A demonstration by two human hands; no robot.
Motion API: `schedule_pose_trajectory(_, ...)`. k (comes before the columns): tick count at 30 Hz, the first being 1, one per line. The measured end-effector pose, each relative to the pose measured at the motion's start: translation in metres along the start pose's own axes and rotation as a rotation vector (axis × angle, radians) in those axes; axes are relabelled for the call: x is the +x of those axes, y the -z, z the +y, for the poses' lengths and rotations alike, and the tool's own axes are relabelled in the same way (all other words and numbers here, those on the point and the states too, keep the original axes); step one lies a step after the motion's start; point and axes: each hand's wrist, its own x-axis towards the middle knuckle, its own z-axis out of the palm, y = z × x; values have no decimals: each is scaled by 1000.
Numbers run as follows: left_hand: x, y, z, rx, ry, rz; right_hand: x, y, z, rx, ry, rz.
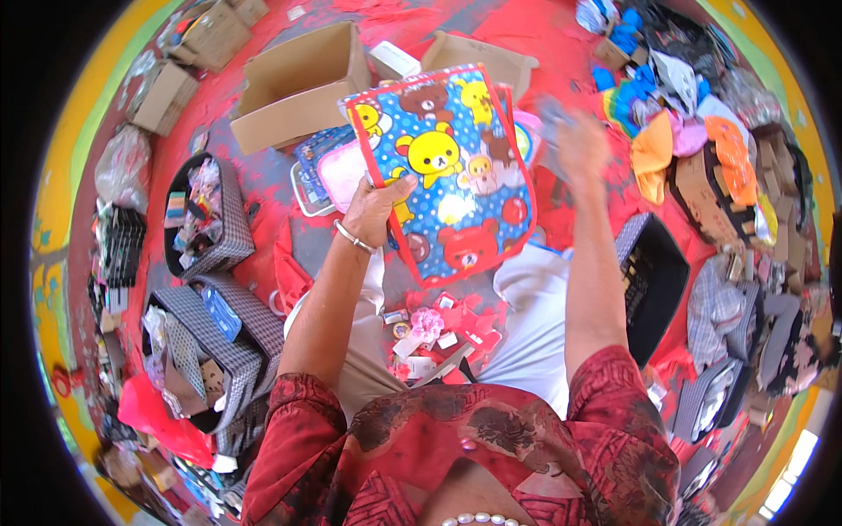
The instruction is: The person sits on the floor and packs several small items into a blue and red insulated bag with cartoon characters. They place a pink pouch and other small packaged items inside, then close the bag and place it into a clear plastic bag.
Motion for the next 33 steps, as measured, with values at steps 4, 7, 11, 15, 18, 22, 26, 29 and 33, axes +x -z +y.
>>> schedule_pose_trajectory(4, 1, 17, 22, -151, -4, 104, 5, 18, 12, 135, -191, -242)
schedule_pose_trajectory(7, -4, 25, 28, -159, -39, 178, -16, 12, -24, 566, -182, -646)
schedule_pose_trajectory(11, -11, 44, 35, -92, -55, 217, -47, -2, -63, 586, 133, -795)
schedule_pose_trajectory(15, -11, 72, 39, 2, 3, 233, -67, -12, -89, 242, 206, -737)
schedule_pose_trajectory(18, -11, 91, 36, 30, 97, 315, -91, -21, -102, 213, 299, -693)
schedule_pose_trajectory(22, -9, 103, 23, -186, 180, 241, -81, -39, -96, 512, 107, -575)
schedule_pose_trajectory(26, -1, 99, 15, -264, 103, 191, -54, -42, -78, 633, -37, -528)
schedule_pose_trajectory(29, 4, 92, 16, -325, 31, 180, -44, -32, -73, 907, -118, -450)
schedule_pose_trajectory(33, -1, 86, 19, -347, -44, 148, -32, -10, -57, 1198, -317, -456)
